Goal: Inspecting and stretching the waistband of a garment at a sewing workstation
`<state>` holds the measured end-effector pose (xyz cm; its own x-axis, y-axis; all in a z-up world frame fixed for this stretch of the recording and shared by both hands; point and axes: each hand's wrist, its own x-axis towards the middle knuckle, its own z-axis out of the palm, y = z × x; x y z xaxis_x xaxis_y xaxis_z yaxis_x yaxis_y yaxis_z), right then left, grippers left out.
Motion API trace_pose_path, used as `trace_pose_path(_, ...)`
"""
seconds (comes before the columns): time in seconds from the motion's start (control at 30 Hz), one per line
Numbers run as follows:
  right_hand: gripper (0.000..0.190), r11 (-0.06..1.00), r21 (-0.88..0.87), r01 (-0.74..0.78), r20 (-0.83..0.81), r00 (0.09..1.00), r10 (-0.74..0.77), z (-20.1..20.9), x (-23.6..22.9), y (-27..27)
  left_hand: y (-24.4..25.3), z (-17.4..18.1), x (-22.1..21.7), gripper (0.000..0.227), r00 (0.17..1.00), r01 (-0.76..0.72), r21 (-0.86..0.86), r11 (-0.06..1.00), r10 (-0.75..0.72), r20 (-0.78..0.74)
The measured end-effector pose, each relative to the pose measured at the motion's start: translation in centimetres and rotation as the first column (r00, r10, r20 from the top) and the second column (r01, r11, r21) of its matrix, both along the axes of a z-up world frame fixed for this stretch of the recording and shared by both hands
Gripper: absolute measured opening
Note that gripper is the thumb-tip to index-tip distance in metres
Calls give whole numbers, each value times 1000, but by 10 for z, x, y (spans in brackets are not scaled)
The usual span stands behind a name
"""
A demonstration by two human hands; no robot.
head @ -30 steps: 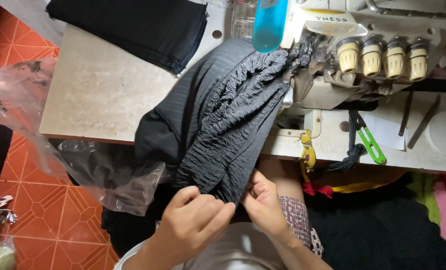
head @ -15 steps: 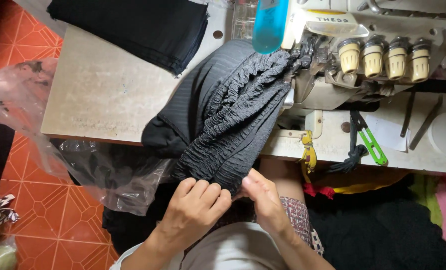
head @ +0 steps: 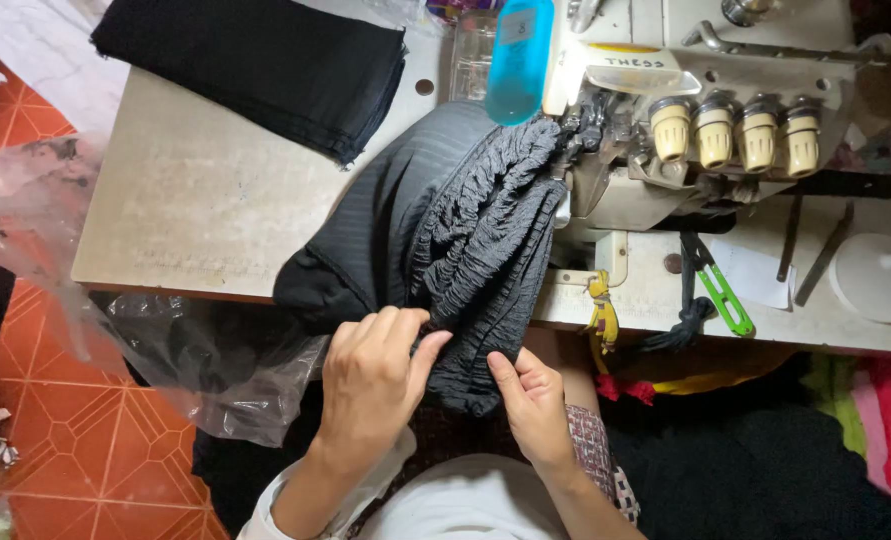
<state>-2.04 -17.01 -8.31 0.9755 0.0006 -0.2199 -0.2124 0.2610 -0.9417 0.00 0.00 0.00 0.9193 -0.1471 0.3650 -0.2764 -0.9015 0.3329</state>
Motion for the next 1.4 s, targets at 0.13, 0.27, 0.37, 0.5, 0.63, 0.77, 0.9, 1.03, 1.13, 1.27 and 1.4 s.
trace_pose_path(0.13, 27, 999, -37, 22, 126, 992, -18, 11, 6, 0, 2, 9, 2, 12, 983, -32, 170, 985, 1, 181)
trace_pose_path(0.27, 24, 999, 0, 51, 130, 990, -50, 20, 12, -7, 25, 14, 14, 13, 963, -129, 237, 963, 65, 260)
trace_pose_path(0.37, 19, 944, 328, -26, 93, 996, -5, 17, 1, -13, 33, 23, 15, 6, 987, -99, -84, 992, 109, 117)
trace_pose_path(0.5, 28, 870, 489, -54, -61, 994, 95, -29, -1, -4, 34, 35, 14, 7, 935, 13, -762, 648, -277, -220)
trace_pose_path(0.63, 13, 946, 314, -81, -127, 984, 126, -46, 2, 3, 15, 10, 22, 39, 784, -163, -804, 572, -420, -457)
trace_pose_path(0.77, 20, 958, 271, -98, -96, 987, 129, -27, 5, 1, 13, 3, 21, 46, 745, -188, -427, 885, -155, -648)
trace_pose_path(0.9, 19, 956, 284, -72, -122, 986, 110, -27, 5, 4, 26, -12, 24, 20, 858, -62, -446, 893, -181, -480)
trace_pose_path(1.03, 26, 986, 139, -95, -15, 995, 98, -33, 6, 1, 29, -5, 22, 16, 708, -114, -791, 601, -509, -489)
trace_pose_path(1.13, 31, 993, 42, -107, 49, 993, 105, -23, 4, 0, 23, -10, 20, 39, 557, -363, -921, 142, -759, -336)
trace_pose_path(1.27, 29, 972, 162, -170, 99, 983, 155, -10, -1, 2, 25, -24, 18, 32, 725, -76, -547, 833, -331, -604)
trace_pose_path(1.4, 27, 964, 231, -134, 52, 991, 126, 3, 3, 10, 29, -19, 18, 22, 770, -88, -592, 801, -323, -551)
